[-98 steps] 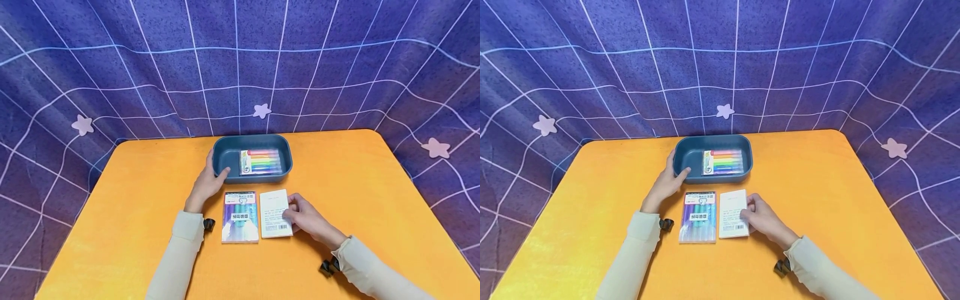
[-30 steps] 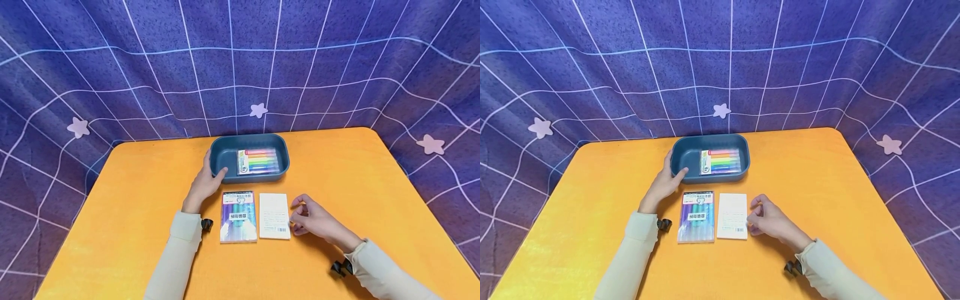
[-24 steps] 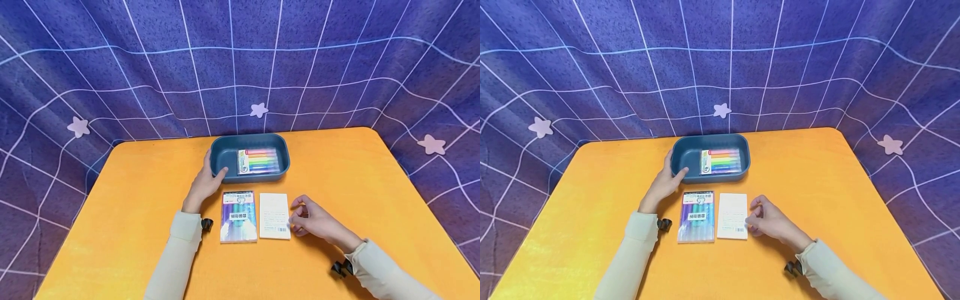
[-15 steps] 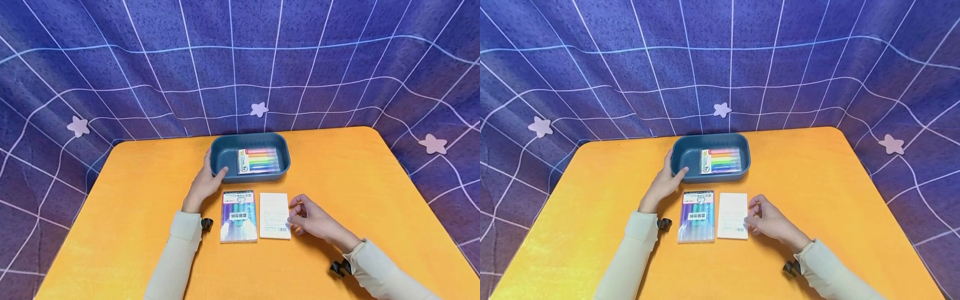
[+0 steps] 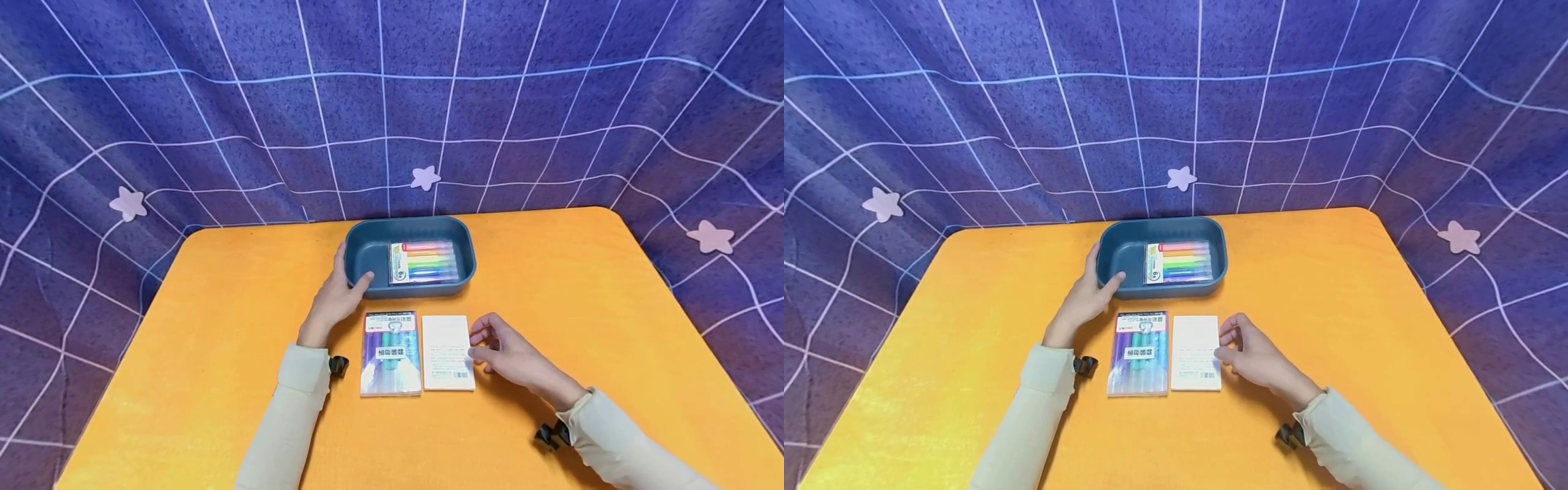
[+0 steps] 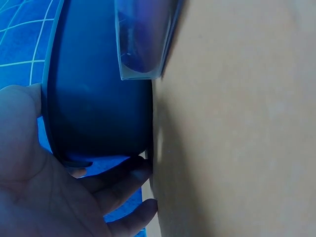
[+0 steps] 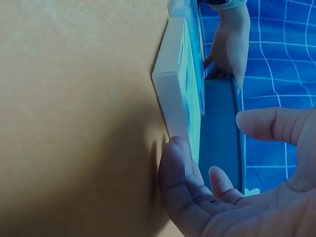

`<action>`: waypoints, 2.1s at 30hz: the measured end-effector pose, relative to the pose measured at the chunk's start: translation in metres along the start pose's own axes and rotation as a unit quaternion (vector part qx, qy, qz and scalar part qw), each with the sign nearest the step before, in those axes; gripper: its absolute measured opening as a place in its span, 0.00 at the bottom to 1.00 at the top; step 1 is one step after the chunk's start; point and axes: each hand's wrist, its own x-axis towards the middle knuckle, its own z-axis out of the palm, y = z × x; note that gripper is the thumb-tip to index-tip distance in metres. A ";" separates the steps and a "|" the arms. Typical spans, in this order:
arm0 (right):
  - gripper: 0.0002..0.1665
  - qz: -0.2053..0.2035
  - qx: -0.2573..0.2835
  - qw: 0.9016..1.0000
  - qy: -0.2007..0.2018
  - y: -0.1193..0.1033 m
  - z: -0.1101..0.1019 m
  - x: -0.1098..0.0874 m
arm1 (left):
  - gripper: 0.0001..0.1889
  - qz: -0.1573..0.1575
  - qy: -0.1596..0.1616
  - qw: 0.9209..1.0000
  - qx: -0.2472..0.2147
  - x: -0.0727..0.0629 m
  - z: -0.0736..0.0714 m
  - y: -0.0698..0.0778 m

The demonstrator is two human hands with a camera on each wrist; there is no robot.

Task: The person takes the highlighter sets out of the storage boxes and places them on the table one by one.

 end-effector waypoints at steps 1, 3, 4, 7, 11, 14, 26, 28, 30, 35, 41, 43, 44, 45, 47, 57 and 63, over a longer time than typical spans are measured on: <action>0.22 -0.003 -0.003 1.000 0.003 -0.001 -0.001 0.000 | 0.48 0.001 0.000 1.000 -0.001 0.000 0.000 0.000; 0.22 -0.009 -0.006 1.000 0.006 -0.003 -0.003 0.001 | 0.48 0.002 0.000 1.000 0.000 0.000 0.000 0.000; 0.22 -0.012 -0.008 1.000 0.007 -0.005 -0.004 0.002 | 0.48 0.003 0.000 1.000 0.000 0.000 0.000 -0.001; 0.22 -0.021 -0.016 1.000 0.007 -0.011 -0.008 0.004 | 0.48 0.001 0.001 1.000 -0.003 0.000 0.000 -0.001; 0.23 -0.035 -0.029 0.999 0.008 -0.018 -0.009 0.009 | 0.48 -0.003 0.003 1.000 -0.007 0.002 0.000 -0.001; 0.24 -0.047 -0.043 0.998 0.010 -0.021 -0.009 0.012 | 0.48 -0.003 0.003 1.000 -0.008 0.003 0.001 -0.002; 0.21 -0.099 -0.102 0.990 0.003 -0.037 -0.006 0.018 | 0.49 -0.007 0.003 1.000 -0.005 0.004 0.001 -0.006; 0.21 -0.103 -0.103 0.989 0.005 -0.039 -0.007 0.018 | 0.49 -0.008 0.004 1.000 -0.006 0.004 0.001 -0.005; 0.21 -0.105 -0.102 0.989 0.008 -0.041 -0.007 0.019 | 0.48 -0.008 0.003 1.000 -0.007 0.004 0.002 -0.005; 0.20 -0.108 -0.095 0.990 0.013 -0.044 -0.007 0.021 | 0.48 -0.006 0.002 1.000 -0.007 0.004 0.001 -0.004; 0.20 -0.124 -0.087 0.988 0.014 -0.050 -0.007 0.027 | 0.48 -0.003 0.004 1.000 -0.007 0.001 0.000 -0.003; 0.20 -0.126 -0.091 0.988 0.017 -0.052 -0.007 0.029 | 0.48 -0.003 0.005 1.000 -0.007 0.001 0.001 -0.004; 0.19 -0.127 -0.093 0.987 0.019 -0.053 -0.007 0.030 | 0.48 -0.003 0.005 1.000 -0.007 0.001 0.001 -0.004; 0.19 -0.128 -0.095 0.987 0.021 -0.054 -0.007 0.032 | 0.48 -0.003 0.005 1.000 -0.006 0.001 0.001 -0.005; 0.18 -0.131 -0.100 0.986 0.025 -0.056 -0.007 0.034 | 0.48 -0.003 0.005 1.000 -0.006 0.001 0.001 -0.005; 0.17 -0.138 -0.105 0.984 0.028 -0.062 -0.008 0.049 | 0.47 -0.001 0.007 1.000 -0.010 0.003 0.002 -0.003; 0.16 -0.147 -0.102 0.983 0.035 -0.070 -0.007 0.058 | 0.48 -0.005 0.005 1.000 -0.011 0.002 0.001 -0.003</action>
